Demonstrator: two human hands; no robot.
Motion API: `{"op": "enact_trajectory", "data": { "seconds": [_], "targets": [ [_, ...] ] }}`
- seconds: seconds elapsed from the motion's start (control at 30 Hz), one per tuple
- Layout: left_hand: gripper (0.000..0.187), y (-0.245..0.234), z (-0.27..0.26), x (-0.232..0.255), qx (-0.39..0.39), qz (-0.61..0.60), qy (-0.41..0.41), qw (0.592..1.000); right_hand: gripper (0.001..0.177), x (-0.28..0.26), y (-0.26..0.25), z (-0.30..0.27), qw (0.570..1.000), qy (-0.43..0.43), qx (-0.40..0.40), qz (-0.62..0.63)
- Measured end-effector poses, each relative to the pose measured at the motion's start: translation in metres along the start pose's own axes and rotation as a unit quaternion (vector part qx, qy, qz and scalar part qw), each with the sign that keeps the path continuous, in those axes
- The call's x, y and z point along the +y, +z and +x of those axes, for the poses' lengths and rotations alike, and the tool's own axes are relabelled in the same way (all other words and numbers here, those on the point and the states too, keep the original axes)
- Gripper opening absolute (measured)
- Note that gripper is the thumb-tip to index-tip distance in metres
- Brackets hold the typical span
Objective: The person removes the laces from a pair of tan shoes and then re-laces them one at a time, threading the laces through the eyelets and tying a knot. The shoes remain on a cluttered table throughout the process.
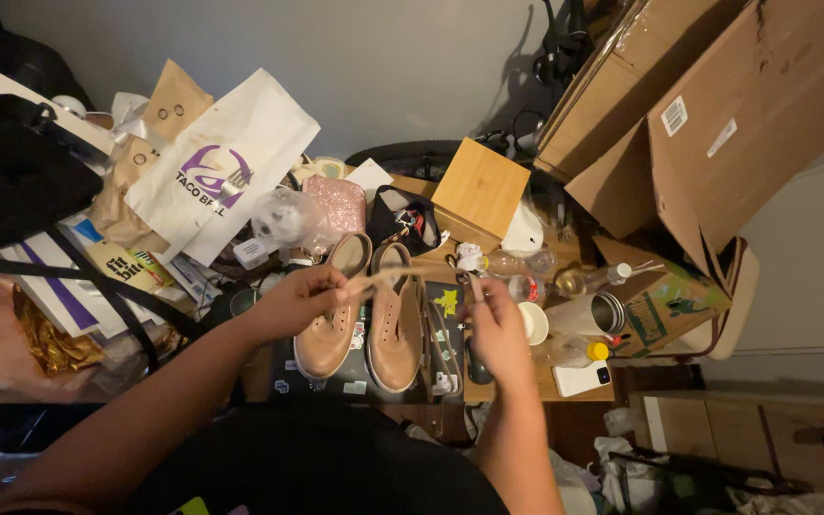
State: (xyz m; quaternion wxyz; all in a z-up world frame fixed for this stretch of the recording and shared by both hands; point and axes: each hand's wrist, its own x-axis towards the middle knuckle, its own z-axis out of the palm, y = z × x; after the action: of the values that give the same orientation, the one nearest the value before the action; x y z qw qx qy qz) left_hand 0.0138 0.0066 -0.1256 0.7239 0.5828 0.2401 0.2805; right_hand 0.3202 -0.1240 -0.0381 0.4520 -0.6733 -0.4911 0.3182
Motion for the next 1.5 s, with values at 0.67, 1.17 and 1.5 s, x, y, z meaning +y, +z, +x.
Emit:
{"op": "enact_trajectory", "data": {
  "seconds": [0.67, 1.17, 1.5],
  "targets": [
    [0.021, 0.008, 0.012, -0.012, 0.07, 0.351, 0.032, 0.933, 0.058, -0.025, -0.036, -0.01, 0.872, -0.138, 0.003, 0.469],
    [0.022, -0.011, -0.01, -0.13, 0.107, 0.32, -0.062, 0.939, 0.021, 0.095, 0.127, -0.01, 0.957, 0.126, -0.238, 0.107],
    [0.028, -0.001, 0.003, -0.127, 0.127, 0.355, -0.17, 0.91, 0.035, 0.074, 0.15, -0.018, 0.973, -0.137, -0.123, -0.139]
  ]
}}
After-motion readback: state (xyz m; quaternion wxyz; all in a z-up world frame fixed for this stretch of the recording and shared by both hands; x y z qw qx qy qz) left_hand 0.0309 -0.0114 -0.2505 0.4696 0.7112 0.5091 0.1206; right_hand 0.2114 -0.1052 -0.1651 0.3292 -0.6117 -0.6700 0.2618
